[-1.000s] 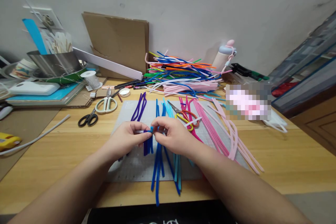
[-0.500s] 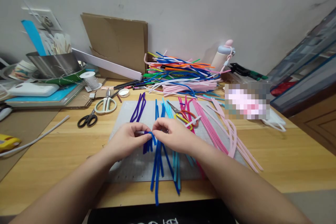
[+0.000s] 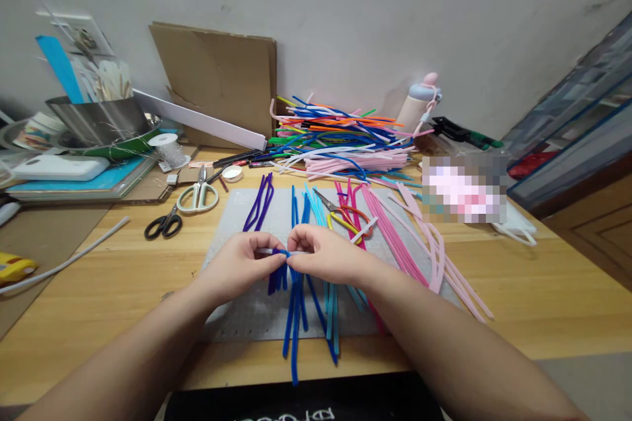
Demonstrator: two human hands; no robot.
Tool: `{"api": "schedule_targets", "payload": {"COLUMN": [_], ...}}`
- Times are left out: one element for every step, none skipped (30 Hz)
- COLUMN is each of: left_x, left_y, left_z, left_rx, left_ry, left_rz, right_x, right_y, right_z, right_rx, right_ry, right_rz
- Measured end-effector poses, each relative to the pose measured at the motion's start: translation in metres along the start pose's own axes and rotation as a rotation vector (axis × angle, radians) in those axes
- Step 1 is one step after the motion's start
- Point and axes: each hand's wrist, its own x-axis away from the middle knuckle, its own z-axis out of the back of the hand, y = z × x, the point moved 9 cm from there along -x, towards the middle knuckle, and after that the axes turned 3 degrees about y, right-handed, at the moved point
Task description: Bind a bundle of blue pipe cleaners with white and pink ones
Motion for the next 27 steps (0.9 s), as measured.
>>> {"api": "schedule_targets", "payload": {"left_x": [0.000, 0.000, 0.000, 0.001, 0.001, 0.001, 0.001, 0.001, 0.002, 0.002, 0.001, 0.001, 0.001, 0.001, 0.000, 0.000, -0.001, -0.001, -0.002, -0.002, -0.002, -0.001, -0.001, -0.001, 0.000, 0.000, 0.001], "left_y": [0.000, 0.000, 0.000, 0.001, 0.001, 0.001, 0.001, 0.001, 0.000, 0.000, 0.000, -0.001, -0.002, -0.003, -0.004, -0.004, -0.005, -0.005, -0.005, -0.005, -0.004, -0.003, -0.002, -0.001, 0.000, 0.001, 0.002], "left_z": [0.000, 0.000, 0.000, 0.001, 0.000, 0.000, 0.000, 0.000, -0.001, -0.001, -0.001, -0.001, -0.002, -0.002, -0.002, -0.002, -0.002, -0.002, -0.002, -0.003, -0.003, -0.004, -0.004, -0.004, -0.004, -0.004, -0.003], "left_rx": [0.001, 0.002, 0.005, 0.010, 0.018, 0.025, 0.030, 0.032, 0.031, 0.030, 0.030, 0.031, 0.036, 0.042, 0.047, 0.046, 0.039, 0.029, 0.019, 0.011, 0.012, 0.020, 0.037, 0.059, 0.085, 0.114, 0.144], "left_ry": [-0.001, -0.001, -0.001, -0.001, -0.005, -0.010, -0.017, -0.024, -0.030, -0.035, -0.038, -0.041, -0.043, -0.045, -0.049, -0.051, -0.050, -0.050, -0.051, -0.055, -0.059, -0.062, -0.065, -0.067, -0.067, -0.065, -0.064], "left_rz": [0.008, 0.018, 0.027, 0.035, 0.044, 0.051, 0.058, 0.064, 0.070, 0.075, 0.079, 0.083, 0.085, 0.082, 0.076, 0.067, 0.055, 0.042, 0.029, 0.019, 0.011, 0.005, 0.004, 0.009, 0.016, 0.024, 0.033], "right_x": [0.000, 0.000, 0.000, 0.001, 0.002, 0.003, 0.003, 0.004, 0.005, 0.005, 0.006, 0.006, 0.007, 0.007, 0.008, 0.008, 0.009, 0.009, 0.009, 0.010, 0.010, 0.010, 0.010, 0.010, 0.010, 0.010, 0.010], "right_y": [0.000, 0.000, -0.001, -0.002, -0.004, -0.005, -0.007, -0.009, -0.010, -0.012, -0.013, -0.014, -0.015, -0.016, -0.016, -0.017, -0.018, -0.018, -0.019, -0.019, -0.019, -0.019, -0.019, -0.020, -0.020, -0.022, -0.023], "right_z": [0.001, 0.002, 0.002, 0.003, 0.004, 0.005, 0.005, 0.006, 0.007, 0.007, 0.008, 0.008, 0.008, 0.008, 0.008, 0.007, 0.007, 0.007, 0.006, 0.006, 0.006, 0.006, 0.006, 0.007, 0.008, 0.009, 0.010], "right_rx": [0.016, 0.033, 0.049, 0.066, 0.083, 0.104, 0.126, 0.149, 0.171, 0.191, 0.207, 0.218, 0.225, 0.230, 0.233, 0.236, 0.241, 0.245, 0.246, 0.245, 0.241, 0.237, 0.235, 0.233, 0.230, 0.222, 0.207], "right_ry": [0.009, 0.019, 0.024, 0.021, 0.017, 0.012, 0.009, 0.007, 0.011, 0.019, 0.030, 0.039, 0.048, 0.055, 0.059, 0.060, 0.061, 0.061, 0.058, 0.056, 0.055, 0.055, 0.058, 0.065, 0.075, 0.083, 0.085], "right_rz": [0.013, 0.027, 0.040, 0.050, 0.059, 0.068, 0.079, 0.091, 0.102, 0.113, 0.123, 0.132, 0.139, 0.145, 0.149, 0.153, 0.156, 0.158, 0.160, 0.160, 0.158, 0.154, 0.150, 0.148, 0.148, 0.151, 0.155]}}
